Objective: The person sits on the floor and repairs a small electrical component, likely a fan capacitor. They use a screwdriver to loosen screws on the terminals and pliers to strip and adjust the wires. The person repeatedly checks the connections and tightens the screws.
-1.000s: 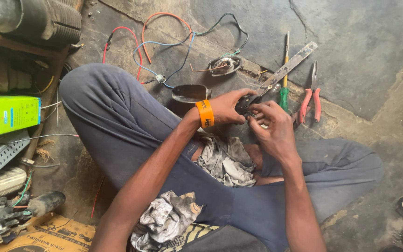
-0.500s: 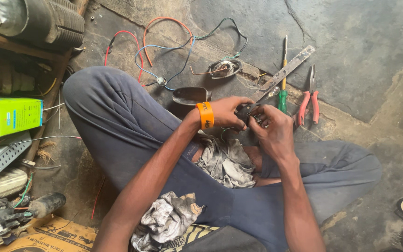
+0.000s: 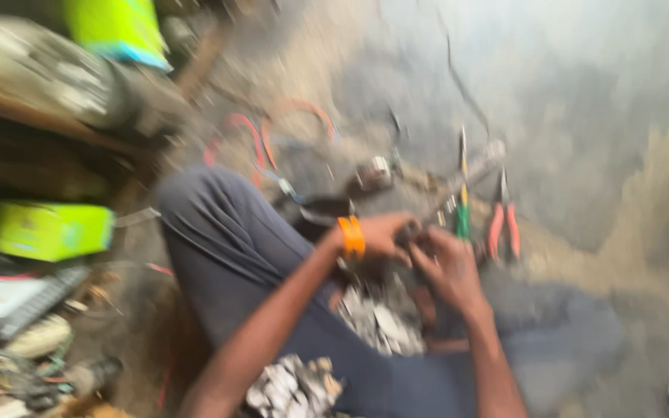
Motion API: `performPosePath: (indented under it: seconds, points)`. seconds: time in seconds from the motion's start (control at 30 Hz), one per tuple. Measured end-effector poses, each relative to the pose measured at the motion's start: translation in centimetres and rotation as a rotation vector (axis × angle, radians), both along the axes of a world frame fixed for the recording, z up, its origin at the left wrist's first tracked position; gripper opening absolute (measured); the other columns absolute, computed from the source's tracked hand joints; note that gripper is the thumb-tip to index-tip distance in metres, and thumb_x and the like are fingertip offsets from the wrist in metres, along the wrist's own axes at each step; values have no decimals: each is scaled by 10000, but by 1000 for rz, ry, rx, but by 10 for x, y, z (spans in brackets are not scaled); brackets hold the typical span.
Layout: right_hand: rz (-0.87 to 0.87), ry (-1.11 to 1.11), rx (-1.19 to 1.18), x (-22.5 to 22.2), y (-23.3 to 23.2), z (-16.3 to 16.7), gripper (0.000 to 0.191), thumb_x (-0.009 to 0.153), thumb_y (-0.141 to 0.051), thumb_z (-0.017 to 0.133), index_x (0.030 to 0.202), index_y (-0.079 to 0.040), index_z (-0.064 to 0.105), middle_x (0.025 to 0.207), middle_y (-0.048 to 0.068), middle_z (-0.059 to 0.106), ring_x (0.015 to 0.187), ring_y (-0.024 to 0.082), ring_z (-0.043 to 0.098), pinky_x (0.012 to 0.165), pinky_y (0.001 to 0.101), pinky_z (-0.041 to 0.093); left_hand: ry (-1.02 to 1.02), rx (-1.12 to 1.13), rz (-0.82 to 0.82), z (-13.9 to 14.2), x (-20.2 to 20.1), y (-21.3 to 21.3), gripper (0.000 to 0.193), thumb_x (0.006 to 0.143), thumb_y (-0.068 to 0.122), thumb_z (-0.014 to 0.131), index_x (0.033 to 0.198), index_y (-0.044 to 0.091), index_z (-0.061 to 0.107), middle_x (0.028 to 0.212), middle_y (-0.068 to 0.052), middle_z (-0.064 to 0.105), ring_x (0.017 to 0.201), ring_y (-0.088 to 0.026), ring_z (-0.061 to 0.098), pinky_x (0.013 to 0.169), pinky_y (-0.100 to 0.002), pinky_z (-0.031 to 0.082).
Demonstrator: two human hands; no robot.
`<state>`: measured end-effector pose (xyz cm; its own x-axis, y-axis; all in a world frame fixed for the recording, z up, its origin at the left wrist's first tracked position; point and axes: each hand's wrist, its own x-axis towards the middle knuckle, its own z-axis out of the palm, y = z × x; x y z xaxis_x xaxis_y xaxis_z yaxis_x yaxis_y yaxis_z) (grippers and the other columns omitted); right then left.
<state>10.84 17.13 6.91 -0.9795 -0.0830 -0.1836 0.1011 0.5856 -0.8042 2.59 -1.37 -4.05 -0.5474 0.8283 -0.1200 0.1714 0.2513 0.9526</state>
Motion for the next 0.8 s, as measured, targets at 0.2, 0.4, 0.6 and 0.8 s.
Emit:
performPosePath:
  seconds: [0.2,0.4,0.6,0.8]
  points:
    - [-238,267,86,1,10,-11,130,878,-101,749,998,-54,746,812,78,768,906,186,727,884,386,486,-132,-313,22,16,4,-20,766,710,360,850,1336,68,520,1135,-183,693,1061,-310,683,868,-436,555]
    - [-655,-281,-431,-34,99,-45,141,950,-48,705,1065,33,709,816,104,719,671,169,606,546,311,438,-308,-388,193,38,10,2,913,640,323,779,1419,0,429,1061,-285,769,955,-394,767,788,-486,604]
    - [-564,-281,-229,-86,95,-56,213,951,-56,681,1131,58,678,950,126,697,816,201,610,678,337,447,94,-423,417,70,0,8,860,676,375,878,1364,1,523,1268,-293,646,1188,-448,613,977,-482,510]
    - [-494,-251,-196,-142,54,-28,285,952,-63,657,1197,83,647,1084,148,675,960,232,614,810,362,455,171,-469,456,86,-13,15,838,725,312,830,1397,-28,463,1296,-355,574,1191,-532,590,969,-571,510]
